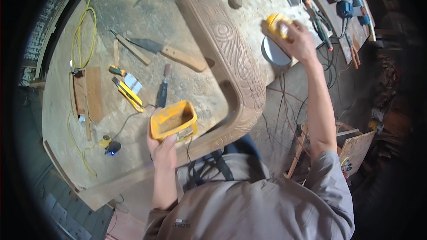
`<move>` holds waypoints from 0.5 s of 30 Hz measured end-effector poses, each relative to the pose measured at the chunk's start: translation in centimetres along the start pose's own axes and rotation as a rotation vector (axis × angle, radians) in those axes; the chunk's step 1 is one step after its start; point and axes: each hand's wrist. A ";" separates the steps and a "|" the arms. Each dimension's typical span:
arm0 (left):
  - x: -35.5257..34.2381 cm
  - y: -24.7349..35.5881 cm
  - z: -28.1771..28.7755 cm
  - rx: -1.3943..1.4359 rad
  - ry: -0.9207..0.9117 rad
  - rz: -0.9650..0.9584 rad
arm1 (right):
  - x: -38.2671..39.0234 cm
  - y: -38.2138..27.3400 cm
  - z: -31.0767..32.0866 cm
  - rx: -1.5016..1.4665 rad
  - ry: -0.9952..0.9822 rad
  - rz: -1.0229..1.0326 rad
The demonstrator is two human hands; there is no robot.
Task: The person applies a brown paste to the grooves of a carved wooden object using a small brush and their hands.
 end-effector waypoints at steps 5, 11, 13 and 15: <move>1.8 -2.2 -5.3 -0.015 -0.080 0.106 | 10.3 -8.3 2.0 -0.665 -0.140 0.316; 6.5 -5.7 -7.9 -0.242 -0.258 0.091 | 20.8 -13.6 1.8 -0.986 -0.328 0.262; 7.4 -5.4 -8.0 -0.343 -0.268 0.055 | 21.7 -13.2 2.2 -1.015 -0.368 0.228; 7.9 -4.2 -8.8 -0.560 -0.309 -0.020 | 22.2 -12.8 2.4 -1.015 -0.400 0.204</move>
Point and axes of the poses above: each hand's wrist, its own x-axis away from the middle knuckle, its own z-axis out of the back of the hand, y = z × x, and after that the axes turned 7 degrees about -z, right-handed
